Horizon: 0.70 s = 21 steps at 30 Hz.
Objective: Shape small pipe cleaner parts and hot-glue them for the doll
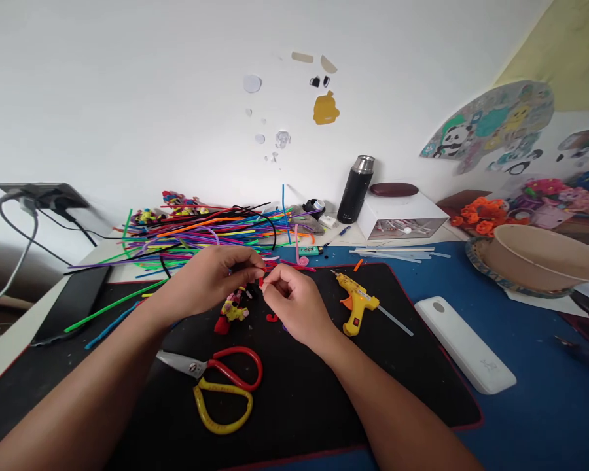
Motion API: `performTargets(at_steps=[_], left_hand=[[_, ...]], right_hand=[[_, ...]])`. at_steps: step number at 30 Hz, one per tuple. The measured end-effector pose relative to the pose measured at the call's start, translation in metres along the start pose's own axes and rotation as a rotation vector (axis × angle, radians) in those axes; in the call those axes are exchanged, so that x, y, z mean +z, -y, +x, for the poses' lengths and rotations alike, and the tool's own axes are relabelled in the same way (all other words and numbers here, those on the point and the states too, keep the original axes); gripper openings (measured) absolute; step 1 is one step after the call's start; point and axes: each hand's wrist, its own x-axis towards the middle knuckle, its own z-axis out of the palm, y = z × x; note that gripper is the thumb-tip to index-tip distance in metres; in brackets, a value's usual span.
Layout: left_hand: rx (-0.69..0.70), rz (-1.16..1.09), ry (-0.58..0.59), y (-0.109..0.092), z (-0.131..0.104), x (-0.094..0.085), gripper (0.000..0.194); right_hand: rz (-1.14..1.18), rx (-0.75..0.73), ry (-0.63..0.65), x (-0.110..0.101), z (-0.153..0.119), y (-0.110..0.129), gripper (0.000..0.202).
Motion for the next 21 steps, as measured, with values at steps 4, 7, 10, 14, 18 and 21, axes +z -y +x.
performTargets(at_steps=[4, 7, 10, 14, 18, 21], left_hand=[[-0.054, -0.087, -0.044, 0.002, 0.001, 0.001, 0.035], [-0.09, -0.226, -0.095, 0.005, 0.003, 0.004, 0.041], [-0.119, -0.369, -0.113, 0.006, 0.004, 0.008, 0.048], [-0.166, -0.473, -0.058, 0.005, 0.006, 0.011, 0.049], [-0.177, -0.449, -0.038, 0.003, 0.006, 0.01, 0.047], [-0.172, -0.427, -0.069, 0.0, 0.006, 0.009, 0.048]], right_hand=[[0.127, 0.047, -0.016, 0.001, 0.0, -0.001, 0.015], [0.214, 0.064, -0.017, 0.001, 0.001, 0.0, 0.024], [0.246, 0.052, -0.021, 0.0, 0.001, 0.001, 0.028], [0.263, 0.047, -0.056, 0.0, 0.001, 0.002, 0.03], [0.296, 0.067, -0.091, 0.0, 0.003, 0.001, 0.031], [0.308, 0.068, -0.094, -0.001, 0.004, 0.002, 0.032]])
